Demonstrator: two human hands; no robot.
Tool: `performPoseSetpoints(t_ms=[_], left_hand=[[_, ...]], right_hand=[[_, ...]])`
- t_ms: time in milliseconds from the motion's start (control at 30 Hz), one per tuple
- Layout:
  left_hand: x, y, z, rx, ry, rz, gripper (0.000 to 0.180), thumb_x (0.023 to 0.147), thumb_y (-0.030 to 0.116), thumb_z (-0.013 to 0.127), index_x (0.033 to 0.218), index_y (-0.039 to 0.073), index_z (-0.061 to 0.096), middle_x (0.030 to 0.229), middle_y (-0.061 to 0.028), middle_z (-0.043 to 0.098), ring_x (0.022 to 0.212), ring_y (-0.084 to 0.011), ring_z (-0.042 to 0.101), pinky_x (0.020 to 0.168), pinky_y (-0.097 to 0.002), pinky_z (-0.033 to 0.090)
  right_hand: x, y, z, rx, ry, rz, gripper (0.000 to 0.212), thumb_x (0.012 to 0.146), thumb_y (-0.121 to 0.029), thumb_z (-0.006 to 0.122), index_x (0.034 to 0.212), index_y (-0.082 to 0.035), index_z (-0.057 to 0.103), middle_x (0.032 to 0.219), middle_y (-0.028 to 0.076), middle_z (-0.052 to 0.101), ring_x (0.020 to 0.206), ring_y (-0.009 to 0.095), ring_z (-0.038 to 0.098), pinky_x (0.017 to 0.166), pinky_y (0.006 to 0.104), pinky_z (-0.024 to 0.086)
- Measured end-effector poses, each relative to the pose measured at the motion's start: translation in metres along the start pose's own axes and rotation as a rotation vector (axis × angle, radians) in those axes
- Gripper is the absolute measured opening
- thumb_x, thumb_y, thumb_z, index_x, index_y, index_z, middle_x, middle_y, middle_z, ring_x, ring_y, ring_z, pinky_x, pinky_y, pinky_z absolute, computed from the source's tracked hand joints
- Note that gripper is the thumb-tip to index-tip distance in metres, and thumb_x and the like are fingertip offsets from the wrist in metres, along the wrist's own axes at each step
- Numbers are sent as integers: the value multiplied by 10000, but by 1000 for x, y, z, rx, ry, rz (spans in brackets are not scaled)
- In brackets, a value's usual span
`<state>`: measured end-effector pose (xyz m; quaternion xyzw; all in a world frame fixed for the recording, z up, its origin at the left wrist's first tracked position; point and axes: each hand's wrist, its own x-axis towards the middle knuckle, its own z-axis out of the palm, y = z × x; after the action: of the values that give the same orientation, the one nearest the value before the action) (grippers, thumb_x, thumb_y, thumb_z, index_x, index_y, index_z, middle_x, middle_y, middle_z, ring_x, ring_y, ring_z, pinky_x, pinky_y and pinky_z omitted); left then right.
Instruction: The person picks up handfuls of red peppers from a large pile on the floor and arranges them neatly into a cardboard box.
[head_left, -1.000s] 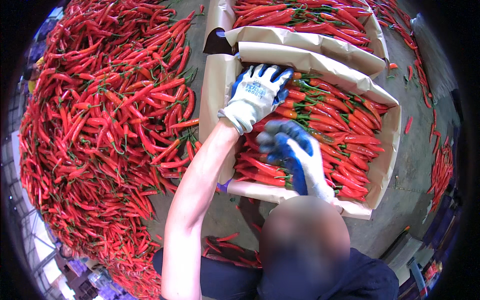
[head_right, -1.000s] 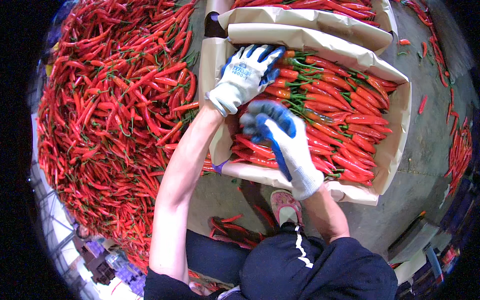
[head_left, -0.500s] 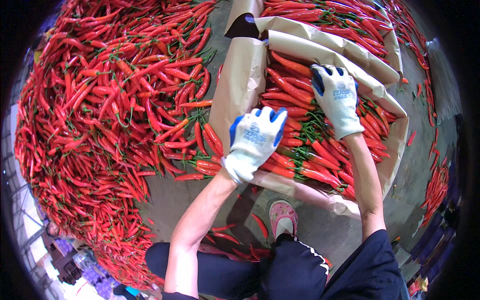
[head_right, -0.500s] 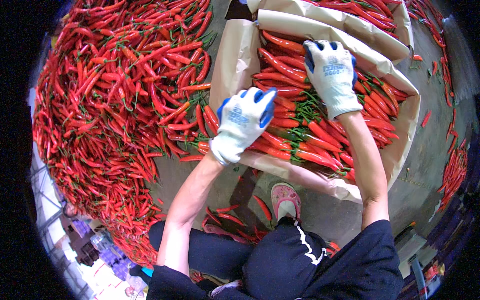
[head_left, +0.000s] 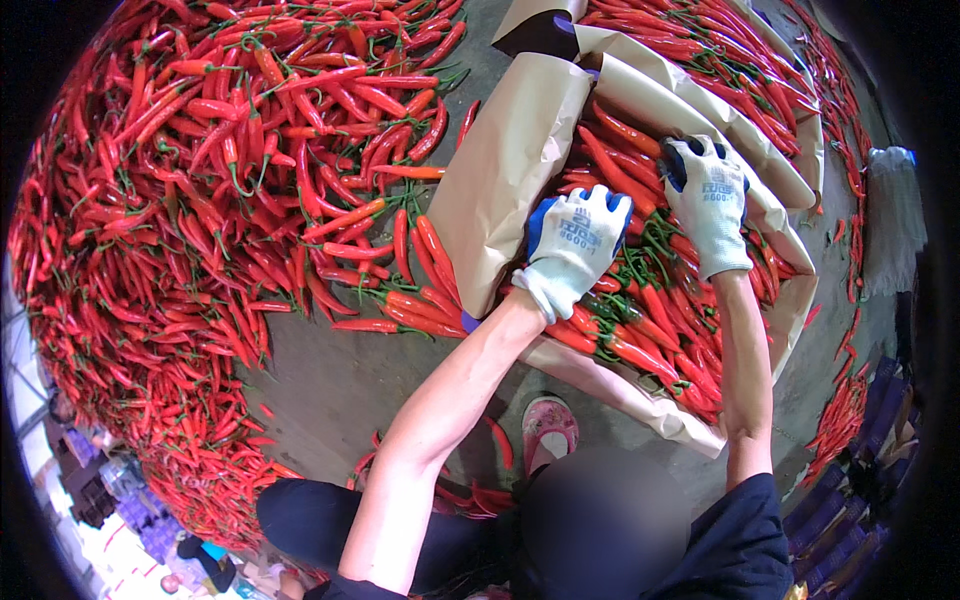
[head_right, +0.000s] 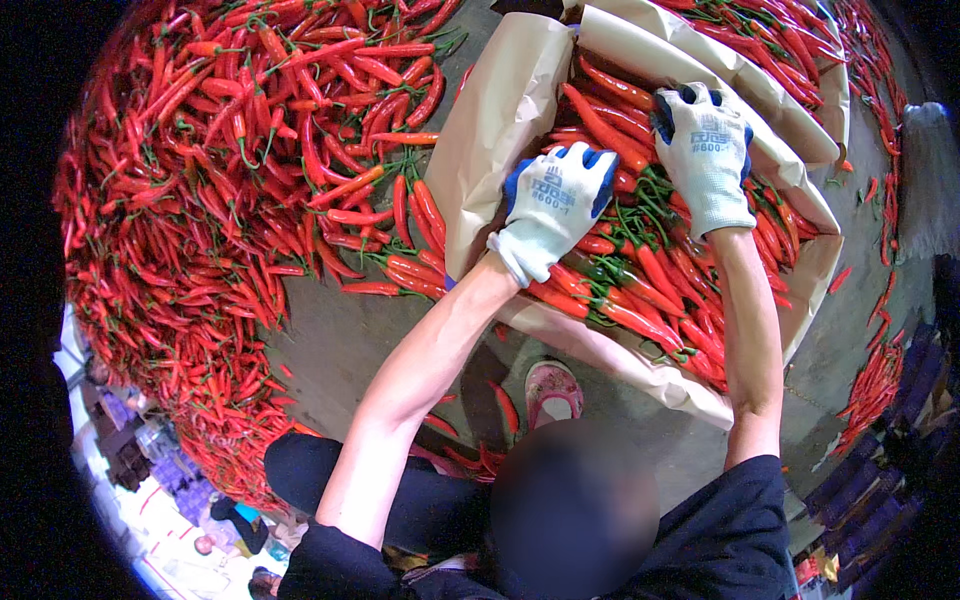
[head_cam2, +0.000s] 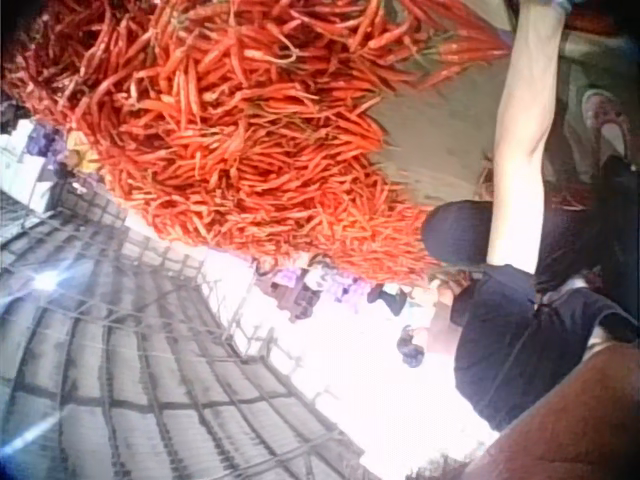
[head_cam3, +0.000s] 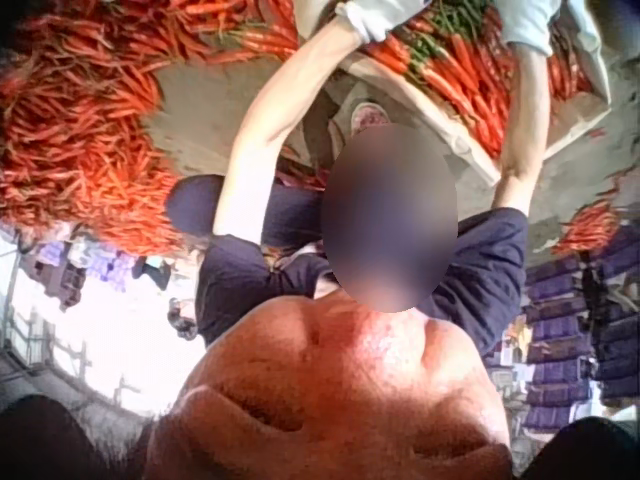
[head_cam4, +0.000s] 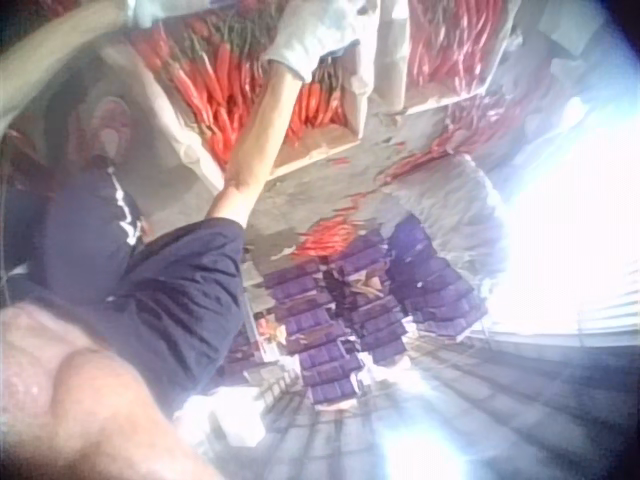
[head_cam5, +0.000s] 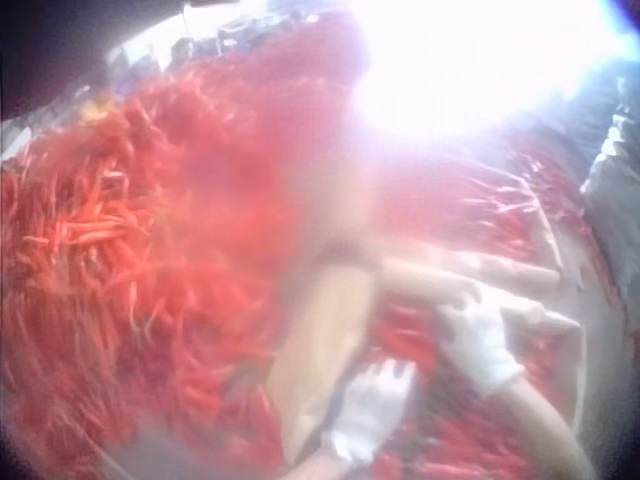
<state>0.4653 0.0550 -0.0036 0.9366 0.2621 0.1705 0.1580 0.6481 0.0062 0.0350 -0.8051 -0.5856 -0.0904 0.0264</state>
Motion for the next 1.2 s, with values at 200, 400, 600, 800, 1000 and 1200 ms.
performPoseSetpoints(t_ms=[200, 400, 600, 800, 1000, 1200], left_hand=[[-7, -1, -9, -52, -89, -48, 255, 818, 156, 598, 1066, 96, 621, 867, -98, 621, 786, -277, 628, 660, -390, 517], [-33, 3, -27, -167, -67, 35, 364, 790, 186, 633, 1133, 68, 608, 929, -98, 630, 854, -264, 616, 740, -390, 502], [-57, -1, -57, -341, 58, 43, 340, 807, 193, 652, 1134, 102, 651, 997, -76, 655, 878, -241, 642, 743, -372, 519], [-103, -56, -112, -622, 292, -51, 274, 788, 96, 712, 1056, 45, 686, 958, -126, 690, 820, -303, 669, 724, -380, 546], [-179, -134, -159, -429, 254, -176, 262, 795, 124, 728, 1052, 91, 691, 981, -95, 693, 839, -289, 672, 731, -357, 544], [-326, -160, -187, -149, -458, -641, 247, 788, 265, 636, 878, 36, 637, 886, -176, 651, 827, -352, 635, 721, -443, 511]], right_hand=[[0, -8, -12, -9, -93, -10, 354, 795, -223, 666, 1126, -101, 642, 1069, 120, 631, 997, 326, 593, 863, 455, 483], [-20, -29, -25, 129, 81, -60, 384, 764, -248, 717, 1126, -144, 649, 1092, 103, 617, 1039, 305, 568, 898, 433, 438], [-23, -35, -9, 81, -70, -104, 370, 771, -237, 703, 1121, -134, 641, 1156, 115, 589, 1091, 321, 533, 929, 469, 425], [-12, -57, -23, -120, -137, -71, 322, 786, -238, 703, 1086, -128, 667, 1123, 113, 637, 1021, 320, 595, 877, 453, 482], [-49, -148, -95, 685, -165, -271, 426, 689, 18, 659, 1113, -29, 650, 1104, 136, 650, 1070, 290, 592, 972, 407, 427], [-125, -309, -52, 822, -886, -750, 560, 686, -257, 764, 1179, -61, 586, 1100, 162, 595, 1070, 350, 549, 924, 424, 440]])
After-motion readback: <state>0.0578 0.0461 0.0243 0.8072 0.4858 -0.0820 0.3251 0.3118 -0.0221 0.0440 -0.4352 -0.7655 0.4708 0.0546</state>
